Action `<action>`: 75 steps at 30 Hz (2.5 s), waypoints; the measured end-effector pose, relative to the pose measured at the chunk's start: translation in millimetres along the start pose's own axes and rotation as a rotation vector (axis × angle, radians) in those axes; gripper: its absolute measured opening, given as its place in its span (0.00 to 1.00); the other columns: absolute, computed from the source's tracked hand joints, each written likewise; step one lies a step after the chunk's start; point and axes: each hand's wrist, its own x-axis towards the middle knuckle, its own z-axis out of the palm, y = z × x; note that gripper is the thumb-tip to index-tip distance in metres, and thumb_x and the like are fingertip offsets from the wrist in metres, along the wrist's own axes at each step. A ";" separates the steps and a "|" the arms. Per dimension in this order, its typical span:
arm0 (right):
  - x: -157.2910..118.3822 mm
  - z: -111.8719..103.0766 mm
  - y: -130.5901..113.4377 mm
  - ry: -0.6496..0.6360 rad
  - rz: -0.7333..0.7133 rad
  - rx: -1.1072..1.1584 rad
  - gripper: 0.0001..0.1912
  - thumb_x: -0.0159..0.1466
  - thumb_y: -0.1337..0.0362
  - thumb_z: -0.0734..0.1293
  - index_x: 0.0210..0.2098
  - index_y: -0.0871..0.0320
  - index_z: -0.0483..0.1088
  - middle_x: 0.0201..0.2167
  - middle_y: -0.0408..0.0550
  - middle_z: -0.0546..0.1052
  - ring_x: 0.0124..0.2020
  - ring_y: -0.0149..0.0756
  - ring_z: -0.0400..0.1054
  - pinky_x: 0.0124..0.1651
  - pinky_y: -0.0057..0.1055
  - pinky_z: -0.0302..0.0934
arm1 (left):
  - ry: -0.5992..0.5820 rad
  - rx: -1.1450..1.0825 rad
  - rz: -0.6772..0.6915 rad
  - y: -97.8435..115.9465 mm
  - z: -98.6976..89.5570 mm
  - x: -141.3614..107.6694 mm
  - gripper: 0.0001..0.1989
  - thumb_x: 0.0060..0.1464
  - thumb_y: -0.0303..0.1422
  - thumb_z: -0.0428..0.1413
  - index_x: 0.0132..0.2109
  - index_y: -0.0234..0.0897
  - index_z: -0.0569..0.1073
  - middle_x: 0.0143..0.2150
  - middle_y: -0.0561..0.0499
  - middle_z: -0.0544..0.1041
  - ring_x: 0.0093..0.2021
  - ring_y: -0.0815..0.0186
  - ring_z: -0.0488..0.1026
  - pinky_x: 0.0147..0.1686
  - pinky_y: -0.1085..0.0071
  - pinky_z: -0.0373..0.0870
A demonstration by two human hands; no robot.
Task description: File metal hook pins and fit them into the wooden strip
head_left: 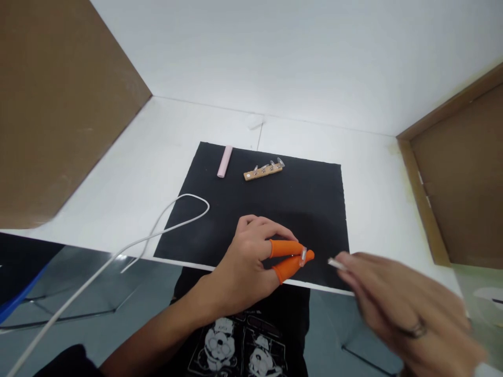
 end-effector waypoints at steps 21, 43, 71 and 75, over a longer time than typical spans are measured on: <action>5.2 6.8 -11.6 -0.089 -0.121 0.167 0.10 0.70 0.77 0.70 0.51 0.65 0.77 0.43 0.47 0.87 0.49 0.36 0.81 0.51 0.35 0.73 | 0.001 -0.004 -0.004 -2.4 2.0 1.8 0.03 0.63 0.27 0.67 0.41 0.41 0.83 0.44 0.55 0.86 0.45 0.64 0.81 0.55 0.57 0.62; 12.0 9.9 0.6 -0.064 -0.121 0.123 0.14 0.67 0.80 0.72 0.50 0.66 0.77 0.43 0.48 0.87 0.46 0.37 0.80 0.48 0.36 0.72 | -0.011 -0.008 -0.011 -7.2 0.0 4.9 0.03 0.63 0.27 0.67 0.41 0.41 0.84 0.44 0.54 0.86 0.45 0.63 0.82 0.55 0.56 0.62; -16.3 86.5 9.6 0.068 0.073 0.240 0.17 0.60 0.85 0.74 0.48 0.71 0.78 0.36 0.52 0.85 0.34 0.35 0.82 0.39 0.30 0.78 | 0.218 0.425 -0.224 -162.2 -61.9 79.1 0.05 0.61 0.31 0.69 0.44 0.46 0.86 0.53 0.50 0.86 0.57 0.54 0.77 0.61 0.50 0.64; -26.7 94.6 13.3 0.049 0.099 0.280 0.16 0.63 0.83 0.74 0.49 0.68 0.78 0.36 0.50 0.85 0.35 0.34 0.81 0.39 0.29 0.78 | 0.168 0.472 -0.260 -166.2 -56.2 85.1 0.04 0.61 0.33 0.70 0.44 0.46 0.86 0.57 0.50 0.85 0.65 0.50 0.71 0.64 0.43 0.53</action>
